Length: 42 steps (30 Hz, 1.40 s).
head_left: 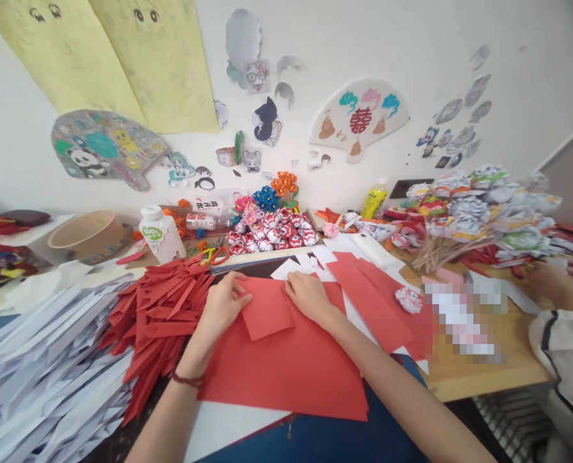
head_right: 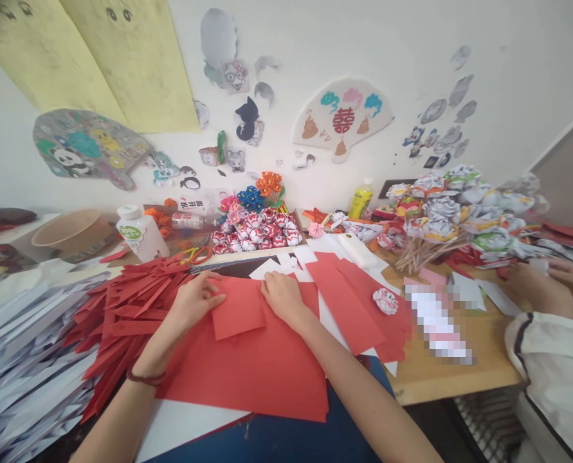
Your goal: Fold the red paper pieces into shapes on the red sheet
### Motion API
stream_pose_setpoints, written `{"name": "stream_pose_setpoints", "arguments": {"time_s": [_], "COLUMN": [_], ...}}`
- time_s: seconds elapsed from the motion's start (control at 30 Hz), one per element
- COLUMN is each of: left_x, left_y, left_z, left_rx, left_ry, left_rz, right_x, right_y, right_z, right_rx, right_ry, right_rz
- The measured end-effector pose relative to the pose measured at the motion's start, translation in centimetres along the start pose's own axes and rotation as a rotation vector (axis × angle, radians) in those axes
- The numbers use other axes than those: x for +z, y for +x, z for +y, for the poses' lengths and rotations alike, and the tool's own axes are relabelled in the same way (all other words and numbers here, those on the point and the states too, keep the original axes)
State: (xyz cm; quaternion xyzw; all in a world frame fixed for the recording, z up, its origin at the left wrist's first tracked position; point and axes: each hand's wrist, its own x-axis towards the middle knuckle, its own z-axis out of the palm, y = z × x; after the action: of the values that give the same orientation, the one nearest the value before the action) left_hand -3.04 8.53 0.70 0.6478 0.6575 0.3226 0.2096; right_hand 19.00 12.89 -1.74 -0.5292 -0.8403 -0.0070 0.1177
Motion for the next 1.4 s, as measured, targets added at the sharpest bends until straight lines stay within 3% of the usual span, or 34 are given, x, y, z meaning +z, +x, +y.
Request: {"name": "stream_pose_setpoints", "arguments": {"time_s": [0.23,0.6,0.9,1.0,1.13,1.27,1.4], "left_x": [-0.7,-1.8,-4.8,-4.8,-3.6,-2.6,-1.7], "left_y": [-0.5,-1.6,-2.4,-1.8,0.3,1.9,1.9], "left_z": [0.2,-0.3,-0.7,0.9,3.6,4.6,3.9], "left_rx": [-0.004,-0.139,-0.087,-0.035,0.026,0.010,-0.058], "left_ry": [-0.016,-0.084,-0.039,-0.118,-0.287,-0.440,-0.865], "left_rz": [-0.129,-0.152,-0.199,-0.182,-0.154,-0.074,-0.199], "right_x": [0.3,0.2,0.0,-0.7,-1.4,-1.2,-0.8], "right_y": [0.2,0.1,0.0,0.0,0.0,0.4,0.9], "right_z": [0.1,0.1,0.5,0.5,0.6,0.9,1.3], "right_rx": [0.007,0.012,0.033,-0.009,-0.103,0.030,0.151], "right_ry": [0.001,0.058,0.193,0.544,1.251,1.474,1.564], "right_rz": [-0.015,-0.009,0.047,0.079,-0.029,0.011,0.082]}}
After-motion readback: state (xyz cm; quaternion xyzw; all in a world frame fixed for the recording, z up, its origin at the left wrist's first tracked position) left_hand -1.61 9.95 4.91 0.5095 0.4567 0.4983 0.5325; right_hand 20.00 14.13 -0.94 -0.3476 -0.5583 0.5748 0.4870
